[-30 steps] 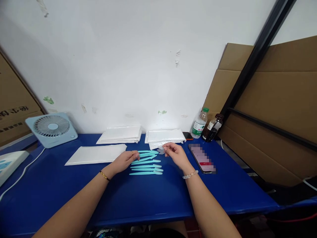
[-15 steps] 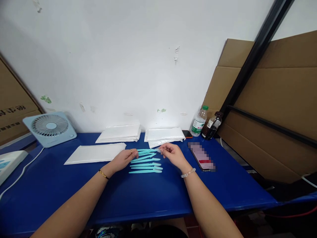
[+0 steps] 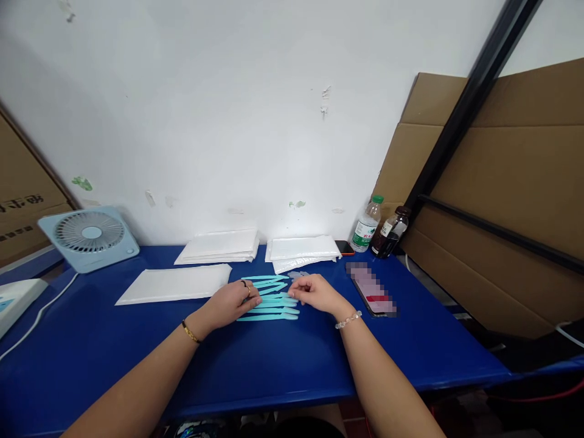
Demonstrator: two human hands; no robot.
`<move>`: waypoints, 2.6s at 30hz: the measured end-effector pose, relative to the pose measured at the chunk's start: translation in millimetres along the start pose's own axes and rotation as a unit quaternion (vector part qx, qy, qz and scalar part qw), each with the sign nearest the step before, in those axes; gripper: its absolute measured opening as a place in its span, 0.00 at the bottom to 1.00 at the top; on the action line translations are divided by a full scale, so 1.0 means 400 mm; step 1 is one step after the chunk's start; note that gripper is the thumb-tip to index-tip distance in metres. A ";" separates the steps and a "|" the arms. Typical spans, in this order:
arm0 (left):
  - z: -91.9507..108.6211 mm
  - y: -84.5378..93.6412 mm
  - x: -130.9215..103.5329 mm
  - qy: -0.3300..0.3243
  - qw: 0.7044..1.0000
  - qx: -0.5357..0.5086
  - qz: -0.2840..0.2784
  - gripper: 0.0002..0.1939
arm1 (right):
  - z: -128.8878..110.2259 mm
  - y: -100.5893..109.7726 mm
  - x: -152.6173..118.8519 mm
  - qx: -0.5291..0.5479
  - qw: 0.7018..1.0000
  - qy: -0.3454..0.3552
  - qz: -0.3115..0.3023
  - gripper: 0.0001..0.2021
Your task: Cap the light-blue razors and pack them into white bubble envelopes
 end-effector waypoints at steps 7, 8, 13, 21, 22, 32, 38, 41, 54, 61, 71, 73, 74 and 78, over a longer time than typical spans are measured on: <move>-0.075 0.006 -0.002 0.061 0.997 0.036 0.040 0.09 | 0.040 0.080 0.033 -0.212 0.960 0.020 0.184 0.06; -0.082 0.000 -0.001 0.064 0.997 0.034 0.034 0.08 | 0.045 0.075 0.039 -0.222 0.959 0.016 0.178 0.05; -0.099 -0.013 -0.002 0.089 0.995 0.027 0.024 0.07 | 0.049 0.064 0.040 -0.224 0.960 0.002 0.169 0.03; -0.077 -0.006 0.007 0.052 0.997 0.049 0.011 0.09 | 0.072 0.063 0.033 -0.155 0.979 -0.040 0.125 0.03; -0.070 -0.005 0.009 0.043 0.997 0.061 0.005 0.09 | 0.073 0.062 0.033 -0.149 0.981 -0.044 0.120 0.03; -0.033 -0.005 0.020 0.025 0.988 0.152 -0.027 0.11 | 0.062 0.046 0.030 -0.117 0.988 -0.045 0.095 0.05; -0.040 -0.004 0.020 0.027 0.991 0.131 -0.024 0.12 | 0.020 0.024 0.029 -0.118 0.988 0.023 0.097 0.08; -0.042 -0.007 0.020 0.027 0.993 0.117 -0.017 0.12 | 0.014 0.008 0.035 -0.107 0.989 0.034 0.098 0.07; -0.105 0.030 -0.008 0.092 0.992 0.053 0.067 0.13 | 0.009 0.071 0.044 -0.213 0.955 0.057 0.196 0.11; -0.127 0.000 -0.006 0.100 0.992 0.074 0.034 0.08 | 0.022 0.061 0.053 -0.284 0.938 0.041 0.195 0.04; -0.129 0.018 -0.024 0.142 0.987 -0.016 0.071 0.07 | 0.055 0.044 0.046 -0.154 0.980 -0.029 0.124 0.02; -0.122 0.020 -0.024 0.140 0.986 -0.045 0.082 0.08 | 0.053 0.039 0.044 -0.137 0.983 -0.039 0.112 0.02; -0.117 0.019 -0.022 0.136 0.985 -0.061 0.084 0.09 | 0.050 0.040 0.042 -0.125 0.985 -0.039 0.113 0.02; -0.107 0.012 -0.016 0.122 0.984 -0.094 0.088 0.08 | 0.026 0.062 0.028 -0.060 0.987 -0.012 0.152 0.05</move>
Point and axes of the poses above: each hand's wrist, its own x-axis towards the middle knuckle, its own y-axis out of the back of the hand, z = x × y, the point moved 10 cm from there along x, towards the middle knuckle, and after that the axes turned 12 degrees about -y, right-handed, at the moved point
